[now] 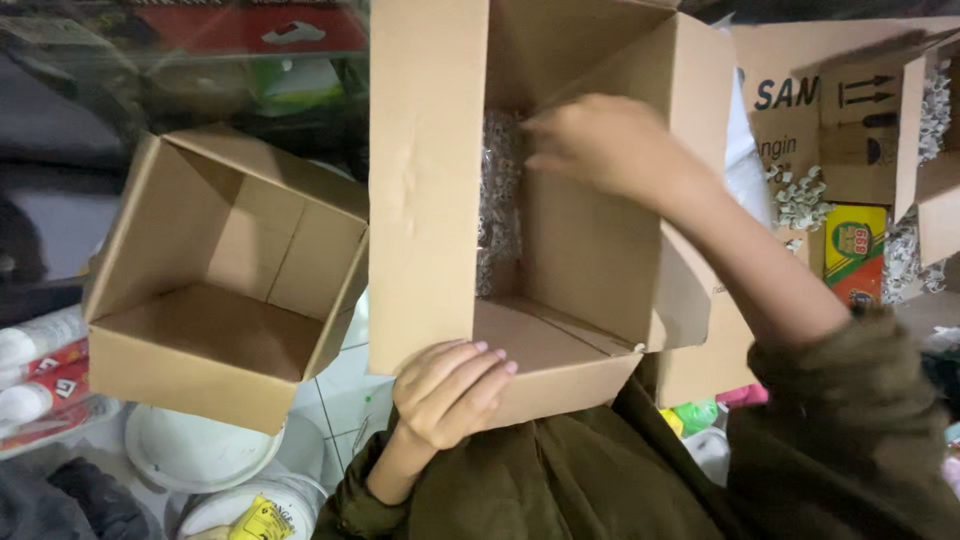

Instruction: The person places small grey hardware pieces from a box into a clear plastic bag by hand and then puts the bag into a larger cardboard box.

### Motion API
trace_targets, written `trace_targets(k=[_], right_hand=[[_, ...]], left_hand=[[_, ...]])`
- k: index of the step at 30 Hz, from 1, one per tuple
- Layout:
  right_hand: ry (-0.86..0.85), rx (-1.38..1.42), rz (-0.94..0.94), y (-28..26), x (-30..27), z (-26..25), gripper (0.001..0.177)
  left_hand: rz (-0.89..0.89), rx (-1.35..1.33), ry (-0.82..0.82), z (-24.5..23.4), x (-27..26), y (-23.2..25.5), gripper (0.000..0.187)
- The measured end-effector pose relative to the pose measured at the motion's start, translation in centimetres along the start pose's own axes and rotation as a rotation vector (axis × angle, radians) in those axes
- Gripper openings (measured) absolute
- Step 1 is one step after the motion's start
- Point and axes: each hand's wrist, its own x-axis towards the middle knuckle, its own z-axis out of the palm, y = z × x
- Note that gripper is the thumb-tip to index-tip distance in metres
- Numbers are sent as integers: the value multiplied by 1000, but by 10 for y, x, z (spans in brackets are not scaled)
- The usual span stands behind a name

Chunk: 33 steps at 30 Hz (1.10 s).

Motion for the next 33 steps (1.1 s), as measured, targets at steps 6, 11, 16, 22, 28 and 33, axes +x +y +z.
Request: trace_targets(k=[6, 11, 16, 22, 28, 33], right_hand=[[552, 411, 63, 25, -153, -21, 33], [741, 563, 258, 79, -241, 51, 22], [901, 692, 382, 132, -277, 130, 19], [860, 536, 289, 155, -284, 183, 31], [933, 602, 332, 175, -307, 210, 18], [978, 386, 21, 201, -302, 210, 25]], left_hand=[[-44, 85, 49, 15, -11, 2, 7], [-311, 33, -172, -24, 18, 38, 16], [-159, 148, -103, -24, 31, 93, 20], [66, -139, -135, 77, 30, 151, 14], [-197, -76, -433, 245, 11, 177, 22], [-212, 169, -395, 328, -17, 172, 38]])
